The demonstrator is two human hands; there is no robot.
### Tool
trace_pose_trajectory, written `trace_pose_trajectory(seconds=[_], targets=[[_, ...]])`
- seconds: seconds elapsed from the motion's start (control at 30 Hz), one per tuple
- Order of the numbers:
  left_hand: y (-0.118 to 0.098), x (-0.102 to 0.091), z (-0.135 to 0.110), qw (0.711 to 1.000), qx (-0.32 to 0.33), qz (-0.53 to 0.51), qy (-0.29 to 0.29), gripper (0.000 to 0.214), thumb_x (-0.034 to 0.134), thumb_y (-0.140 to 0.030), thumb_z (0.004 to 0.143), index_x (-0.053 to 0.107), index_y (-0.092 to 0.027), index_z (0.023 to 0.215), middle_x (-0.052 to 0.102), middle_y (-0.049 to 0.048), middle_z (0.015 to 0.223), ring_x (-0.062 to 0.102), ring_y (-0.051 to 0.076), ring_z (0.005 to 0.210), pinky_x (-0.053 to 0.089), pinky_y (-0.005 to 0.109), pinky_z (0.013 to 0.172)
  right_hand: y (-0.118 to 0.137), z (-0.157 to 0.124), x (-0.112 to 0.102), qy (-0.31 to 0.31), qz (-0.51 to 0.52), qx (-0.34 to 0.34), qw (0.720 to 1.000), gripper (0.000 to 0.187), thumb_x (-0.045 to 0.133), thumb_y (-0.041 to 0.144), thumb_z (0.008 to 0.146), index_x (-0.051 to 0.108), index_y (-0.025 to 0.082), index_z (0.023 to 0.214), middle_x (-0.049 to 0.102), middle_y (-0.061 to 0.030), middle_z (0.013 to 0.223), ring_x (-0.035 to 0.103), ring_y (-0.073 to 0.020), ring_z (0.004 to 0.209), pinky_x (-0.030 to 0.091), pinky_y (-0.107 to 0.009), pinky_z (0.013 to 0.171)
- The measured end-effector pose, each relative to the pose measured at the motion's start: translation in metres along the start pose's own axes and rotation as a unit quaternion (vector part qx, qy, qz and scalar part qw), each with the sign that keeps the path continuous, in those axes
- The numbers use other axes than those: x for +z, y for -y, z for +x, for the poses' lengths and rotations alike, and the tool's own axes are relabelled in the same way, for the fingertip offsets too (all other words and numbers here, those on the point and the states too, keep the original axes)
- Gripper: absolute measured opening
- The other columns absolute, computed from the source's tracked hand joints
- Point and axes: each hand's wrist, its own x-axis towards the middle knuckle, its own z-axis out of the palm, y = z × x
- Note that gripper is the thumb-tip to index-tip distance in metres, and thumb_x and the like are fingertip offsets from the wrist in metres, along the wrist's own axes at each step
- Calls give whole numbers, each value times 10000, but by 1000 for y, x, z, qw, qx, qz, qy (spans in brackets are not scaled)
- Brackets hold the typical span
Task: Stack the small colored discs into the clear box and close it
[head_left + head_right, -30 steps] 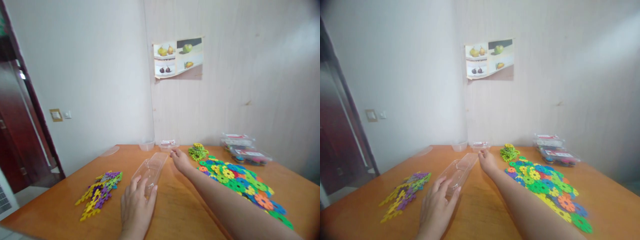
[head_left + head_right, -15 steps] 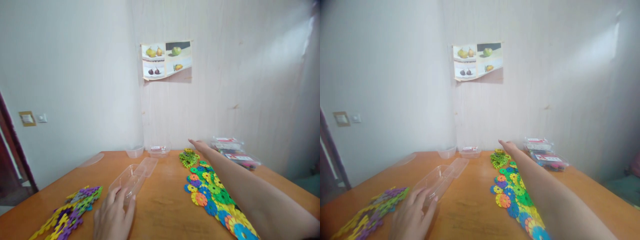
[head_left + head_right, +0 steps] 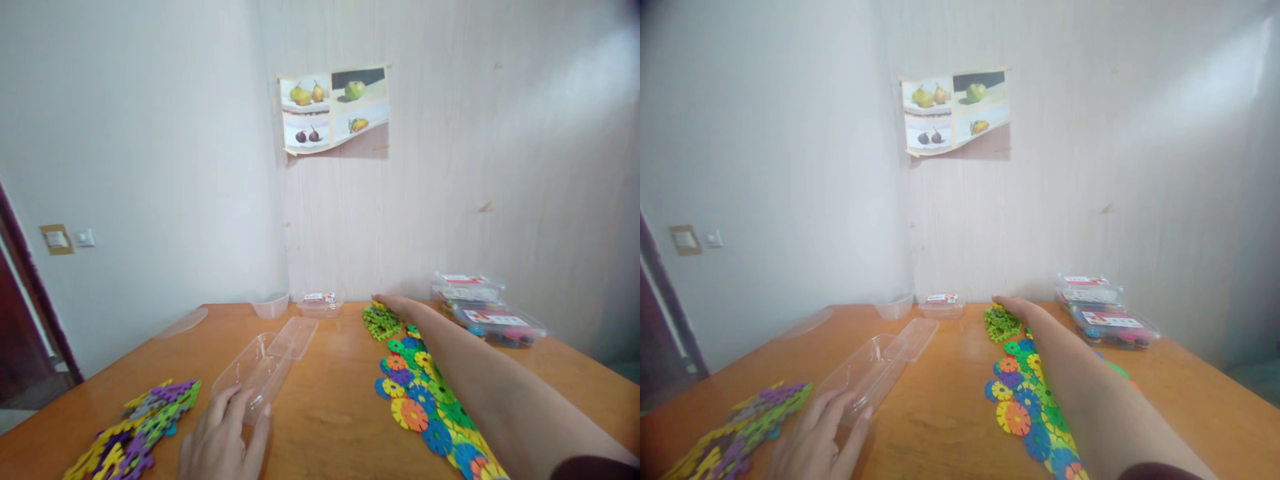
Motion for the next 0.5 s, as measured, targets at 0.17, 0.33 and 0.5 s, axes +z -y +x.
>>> trace_pose_trajectory(seconds=[0.17, 0.33, 0.5], targets=[[-2, -1, -1, 1000, 9, 9, 6, 387, 437, -527, 860, 628, -261, 1066, 613, 63, 1197, 597, 263, 1065, 484, 359, 759, 2, 2, 13, 99, -21, 56, 993, 344, 571, 352, 927, 563, 168, 1218, 587, -87, 1209, 606, -216, 1007, 526, -425, 841], [-10, -8, -1, 1000, 10, 4, 19, 359, 427, -482, 889, 620, -244, 1075, 594, 66, 1212, 588, 251, 1060, 465, 355, 778, 8, -9, 30, 141, -38, 41, 988, 334, 565, 354, 930, 569, 174, 1212, 585, -85, 1216, 603, -217, 1011, 524, -423, 847], [-15, -12, -2, 1000, 8, 7, 12, 326, 443, -460, 888, 628, -244, 1047, 598, 61, 1195, 595, 246, 1027, 444, 345, 749, 17, -31, 51, 167, -56, -6, 984, 335, 568, 353, 929, 568, 169, 1210, 591, -85, 1202, 609, -213, 998, 528, -419, 836]])
